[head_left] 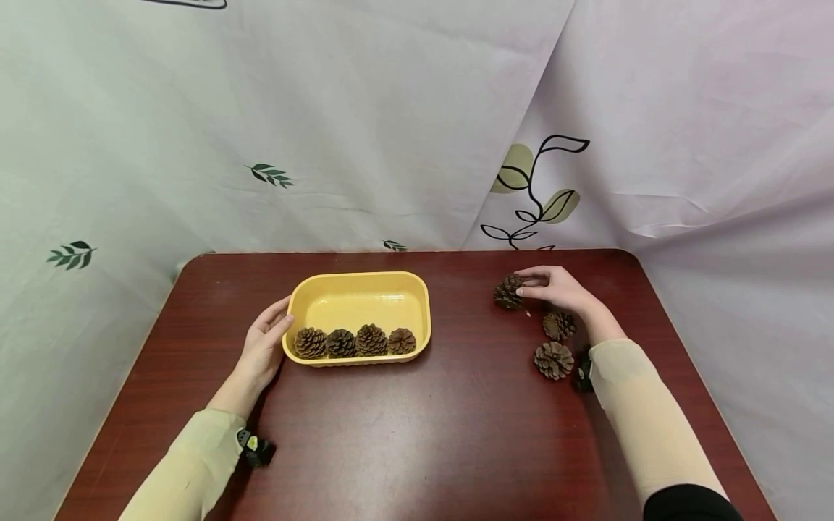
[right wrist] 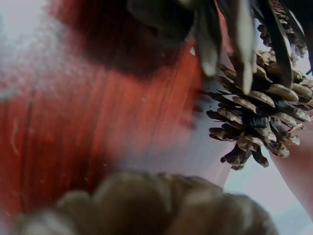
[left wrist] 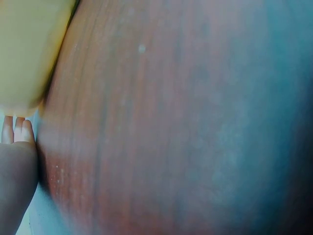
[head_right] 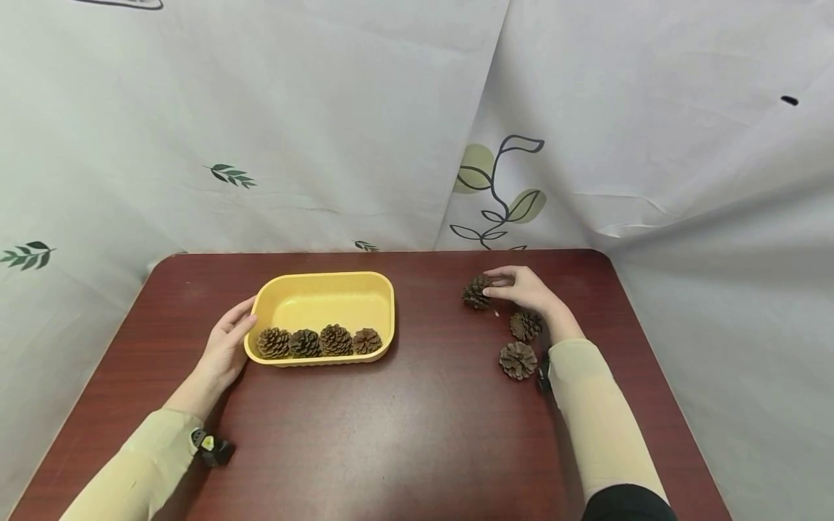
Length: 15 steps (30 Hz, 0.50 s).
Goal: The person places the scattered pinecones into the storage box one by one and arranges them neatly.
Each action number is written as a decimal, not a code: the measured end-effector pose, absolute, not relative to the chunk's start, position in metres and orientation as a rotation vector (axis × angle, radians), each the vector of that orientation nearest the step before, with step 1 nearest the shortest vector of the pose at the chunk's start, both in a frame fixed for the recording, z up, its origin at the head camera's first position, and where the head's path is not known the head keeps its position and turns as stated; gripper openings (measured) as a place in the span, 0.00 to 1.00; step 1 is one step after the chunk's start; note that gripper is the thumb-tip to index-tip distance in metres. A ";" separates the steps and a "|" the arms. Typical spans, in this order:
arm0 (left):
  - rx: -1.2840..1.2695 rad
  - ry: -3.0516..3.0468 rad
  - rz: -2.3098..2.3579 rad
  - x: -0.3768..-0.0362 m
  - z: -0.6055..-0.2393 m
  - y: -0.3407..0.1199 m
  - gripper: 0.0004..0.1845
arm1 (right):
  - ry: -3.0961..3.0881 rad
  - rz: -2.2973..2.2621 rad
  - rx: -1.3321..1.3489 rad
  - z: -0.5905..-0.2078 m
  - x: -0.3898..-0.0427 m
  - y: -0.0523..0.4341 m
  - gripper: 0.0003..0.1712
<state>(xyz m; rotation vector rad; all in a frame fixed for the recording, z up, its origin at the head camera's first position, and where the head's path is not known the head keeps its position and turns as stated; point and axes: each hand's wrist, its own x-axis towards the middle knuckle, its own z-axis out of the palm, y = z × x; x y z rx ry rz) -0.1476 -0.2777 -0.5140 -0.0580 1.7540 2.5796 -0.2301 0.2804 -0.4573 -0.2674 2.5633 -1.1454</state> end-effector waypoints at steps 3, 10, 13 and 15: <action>-0.059 1.753 2.581 -0.147 -0.514 -0.278 0.19 | 2.585 -1.153 -0.250 -0.458 -0.227 0.279 0.30; -0.061 1.744 2.584 -0.148 -0.515 -0.278 0.19 | 2.622 -1.173 -0.238 -0.457 -0.223 0.274 0.29; -0.062 1.745 2.583 -0.148 -0.515 -0.279 0.20 | 2.629 -1.191 -0.248 -0.454 -0.222 0.271 0.29; -0.063 1.746 2.582 -0.149 -0.515 -0.279 0.20 | 2.630 -1.205 -0.262 -0.451 -0.221 0.268 0.29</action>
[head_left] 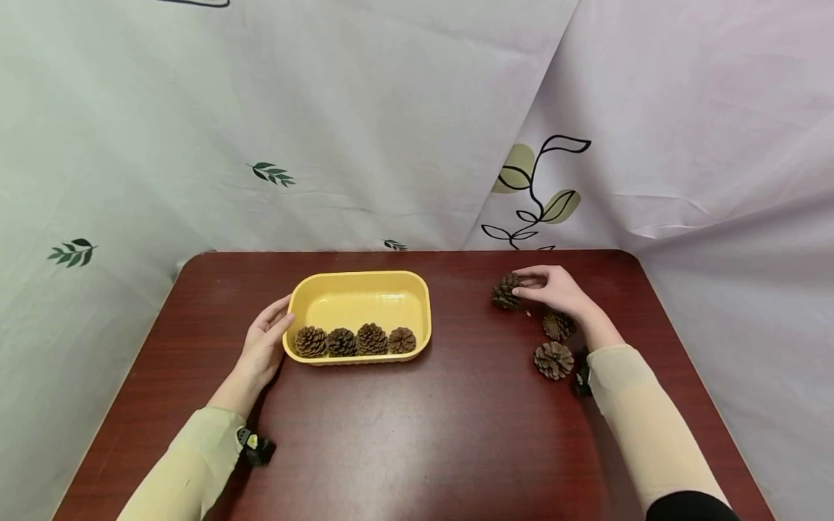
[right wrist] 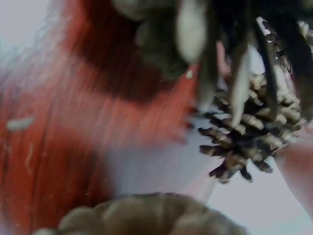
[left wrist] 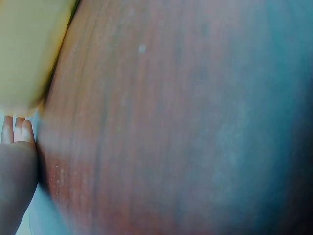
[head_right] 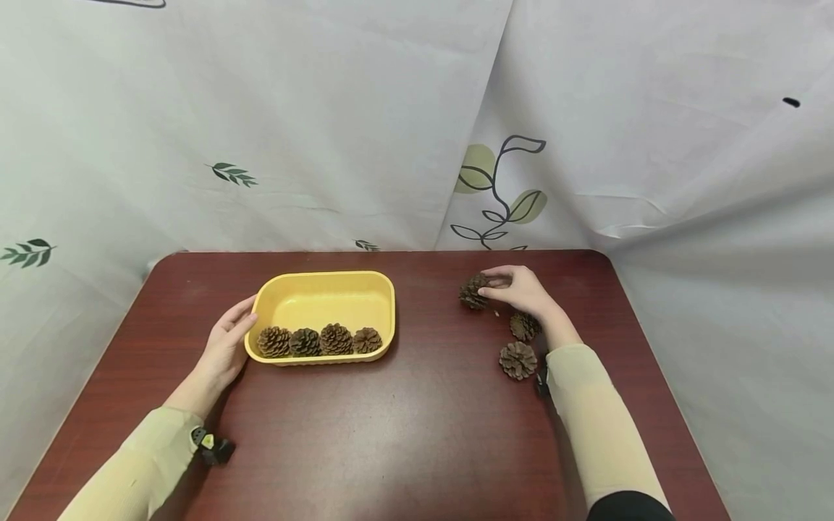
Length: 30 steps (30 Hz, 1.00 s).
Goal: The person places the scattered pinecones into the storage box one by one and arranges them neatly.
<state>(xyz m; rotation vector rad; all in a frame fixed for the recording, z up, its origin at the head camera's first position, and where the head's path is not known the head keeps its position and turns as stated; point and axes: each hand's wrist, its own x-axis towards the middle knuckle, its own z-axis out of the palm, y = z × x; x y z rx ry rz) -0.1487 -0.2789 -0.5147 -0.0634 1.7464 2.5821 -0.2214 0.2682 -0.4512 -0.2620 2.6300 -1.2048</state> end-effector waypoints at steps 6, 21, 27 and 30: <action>-0.073 1.772 2.565 -0.149 -0.514 -0.279 0.19 | 2.646 -1.213 -0.301 -0.446 -0.221 0.258 0.29; -0.060 1.750 2.582 -0.148 -0.514 -0.279 0.19 | 2.592 -1.388 -0.463 -0.428 -0.224 0.208 0.28; -0.055 1.734 2.591 -0.149 -0.514 -0.278 0.20 | 2.531 -1.483 -0.523 -0.425 -0.227 0.182 0.28; -0.059 1.741 2.587 -0.148 -0.514 -0.279 0.19 | 2.521 -1.515 -0.573 -0.424 -0.229 0.169 0.28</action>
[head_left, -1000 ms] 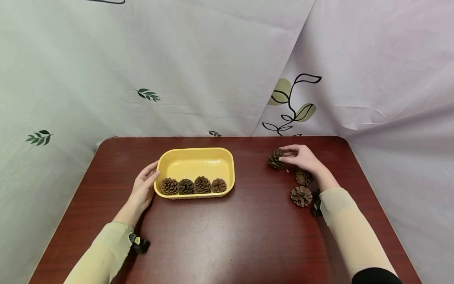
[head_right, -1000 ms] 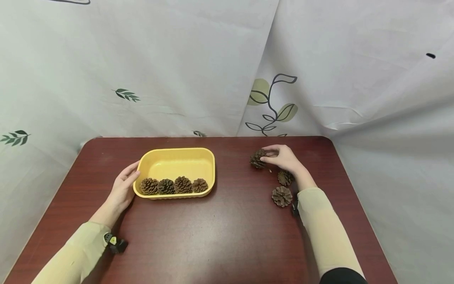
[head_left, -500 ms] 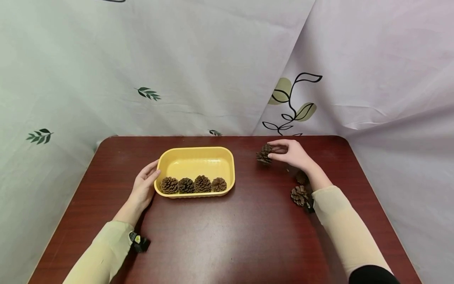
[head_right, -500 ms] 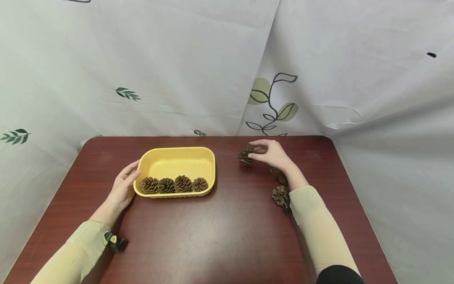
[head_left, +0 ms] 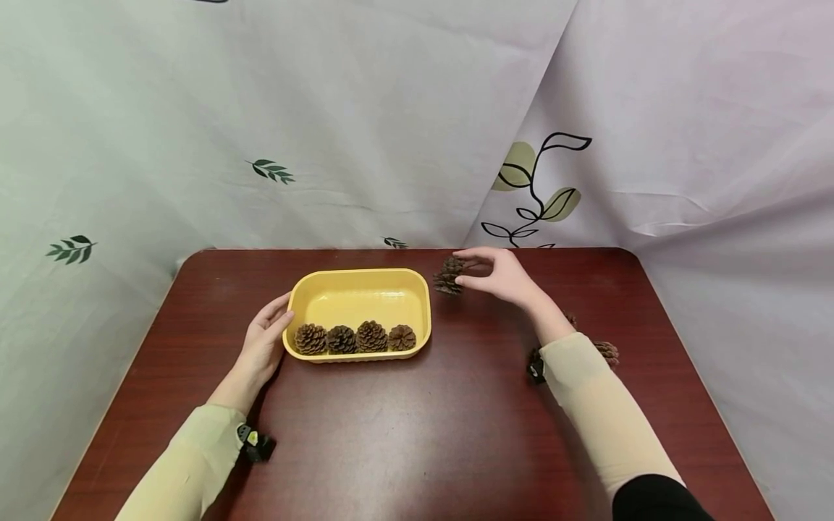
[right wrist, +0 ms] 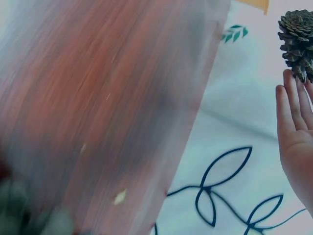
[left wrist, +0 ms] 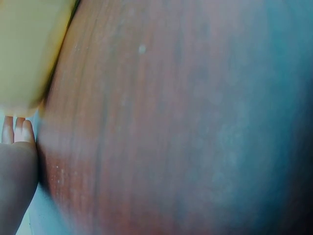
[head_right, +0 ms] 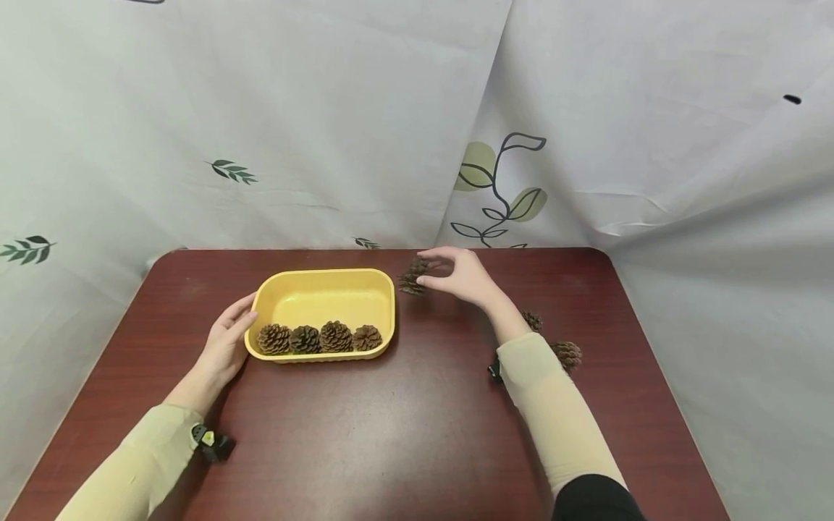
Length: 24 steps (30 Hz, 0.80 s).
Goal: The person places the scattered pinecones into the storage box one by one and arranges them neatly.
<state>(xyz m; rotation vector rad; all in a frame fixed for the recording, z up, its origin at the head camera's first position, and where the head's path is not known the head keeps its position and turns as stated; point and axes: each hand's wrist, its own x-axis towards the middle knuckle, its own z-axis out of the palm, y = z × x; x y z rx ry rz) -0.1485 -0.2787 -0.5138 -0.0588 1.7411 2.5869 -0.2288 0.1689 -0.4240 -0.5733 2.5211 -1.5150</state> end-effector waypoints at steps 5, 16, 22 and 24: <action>-0.067 1.764 2.576 -0.148 -0.514 -0.278 0.19 | 2.529 -1.550 -0.638 -0.424 -0.230 0.149 0.29; -0.057 1.736 2.593 -0.150 -0.515 -0.278 0.19 | 2.619 -1.501 -0.751 -0.432 -0.227 0.109 0.30; -0.072 1.743 2.589 -0.150 -0.515 -0.278 0.19 | 2.644 -1.445 -0.831 -0.438 -0.227 0.085 0.32; -0.070 1.746 2.588 -0.150 -0.515 -0.278 0.19 | 2.626 -1.446 -0.849 -0.440 -0.226 0.076 0.32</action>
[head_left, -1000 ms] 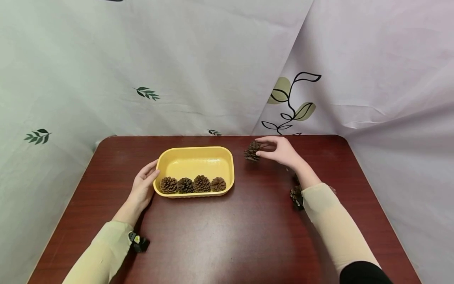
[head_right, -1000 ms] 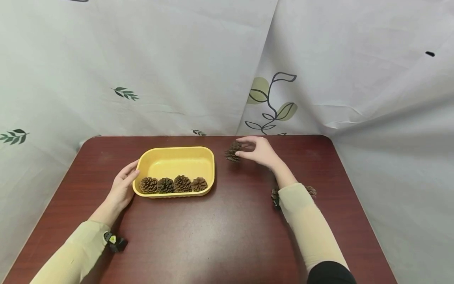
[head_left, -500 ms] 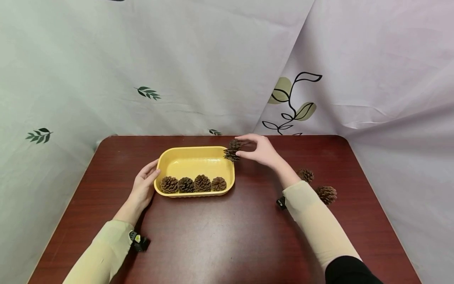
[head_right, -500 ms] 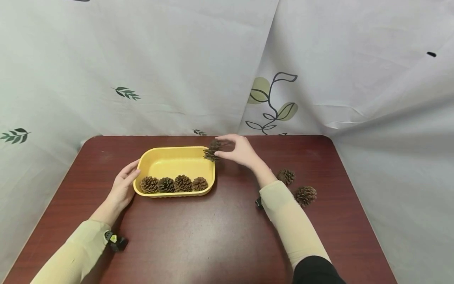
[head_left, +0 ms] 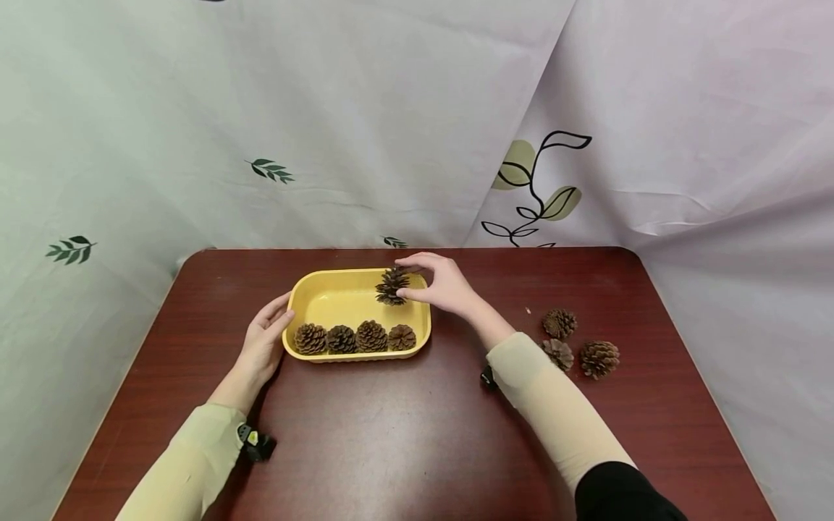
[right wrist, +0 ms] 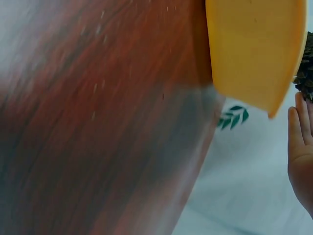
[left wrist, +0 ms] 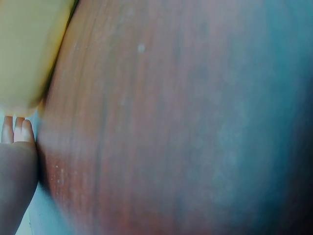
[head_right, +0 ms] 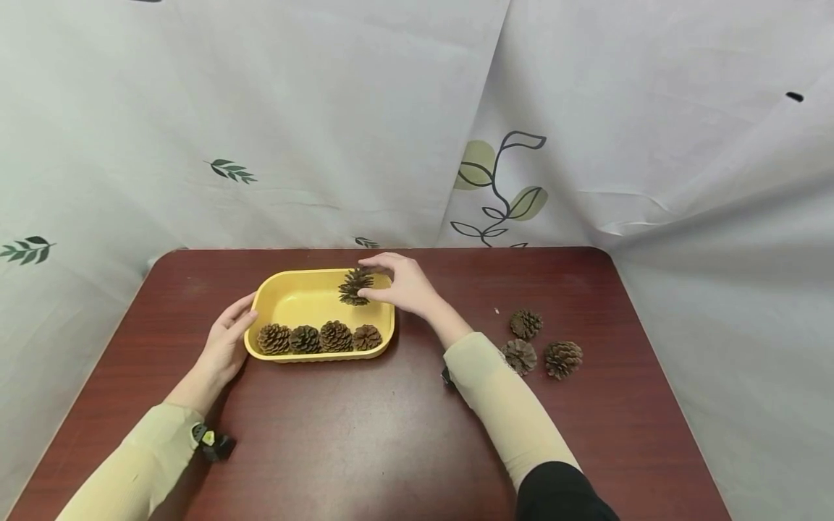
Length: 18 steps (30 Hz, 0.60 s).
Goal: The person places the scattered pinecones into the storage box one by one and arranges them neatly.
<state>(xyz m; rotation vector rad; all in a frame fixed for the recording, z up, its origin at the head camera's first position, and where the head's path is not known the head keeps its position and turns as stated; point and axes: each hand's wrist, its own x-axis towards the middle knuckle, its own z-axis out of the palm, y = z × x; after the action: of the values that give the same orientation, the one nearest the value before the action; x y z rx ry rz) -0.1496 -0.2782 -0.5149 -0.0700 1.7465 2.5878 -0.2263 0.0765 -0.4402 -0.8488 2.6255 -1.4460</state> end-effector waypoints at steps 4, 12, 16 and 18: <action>-0.067 1.748 2.585 -0.149 -0.515 -0.278 0.18 | 2.589 -1.455 -0.864 -0.445 -0.226 0.060 0.32; -0.063 1.743 2.584 -0.149 -0.515 -0.278 0.19 | 2.604 -1.358 -0.905 -0.452 -0.228 0.032 0.32; -0.060 1.747 2.587 -0.149 -0.514 -0.278 0.19 | 2.616 -1.304 -0.911 -0.454 -0.229 0.019 0.33; -0.060 1.744 2.588 -0.149 -0.514 -0.279 0.19 | 2.617 -1.279 -0.909 -0.454 -0.229 0.014 0.33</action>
<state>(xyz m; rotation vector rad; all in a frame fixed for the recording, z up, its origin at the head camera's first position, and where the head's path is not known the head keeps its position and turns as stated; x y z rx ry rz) -0.1488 -0.2786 -0.5143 -0.0601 1.7437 2.5884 -0.2289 0.0136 -0.4540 -0.9087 2.6174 -1.2786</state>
